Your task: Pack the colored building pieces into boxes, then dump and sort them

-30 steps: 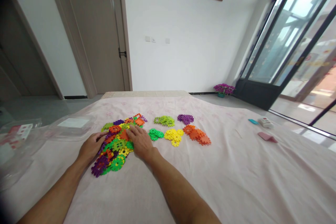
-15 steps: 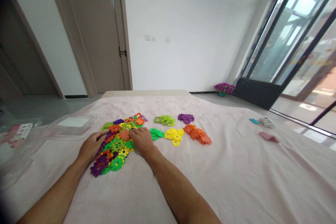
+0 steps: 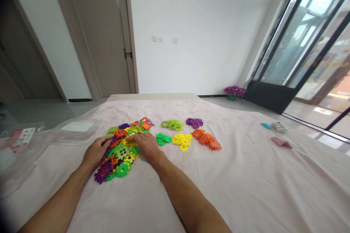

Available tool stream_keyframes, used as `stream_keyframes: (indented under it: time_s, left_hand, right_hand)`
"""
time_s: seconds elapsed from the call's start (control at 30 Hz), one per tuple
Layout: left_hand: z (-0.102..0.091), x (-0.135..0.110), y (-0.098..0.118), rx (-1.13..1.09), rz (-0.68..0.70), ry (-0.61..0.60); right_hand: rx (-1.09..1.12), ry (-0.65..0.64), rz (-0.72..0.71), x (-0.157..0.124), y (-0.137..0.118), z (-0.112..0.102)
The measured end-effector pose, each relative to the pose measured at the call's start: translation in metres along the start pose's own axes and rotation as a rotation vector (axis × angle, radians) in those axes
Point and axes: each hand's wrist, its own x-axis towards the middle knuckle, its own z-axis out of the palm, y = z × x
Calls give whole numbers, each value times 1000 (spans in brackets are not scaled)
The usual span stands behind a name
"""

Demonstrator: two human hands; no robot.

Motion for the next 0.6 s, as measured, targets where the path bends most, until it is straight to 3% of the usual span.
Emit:
stream_keyframes:
  time_s: [0.1,0.3,0.43,0.6]
  left_hand:
    - [0,0,0,6,4,6]
    - [0,1,-3,16,12,10]
    - [-1,2,-3,32,4,5]
    - [-1,2,-4,38,-2,5]
  right_hand:
    - [71,97,135,-3,3,3]
    - [323,471,453,-10,33,-6]
    - [357,587,686,-18,67,-34]
    - [207,595,909,-45,111,-85]
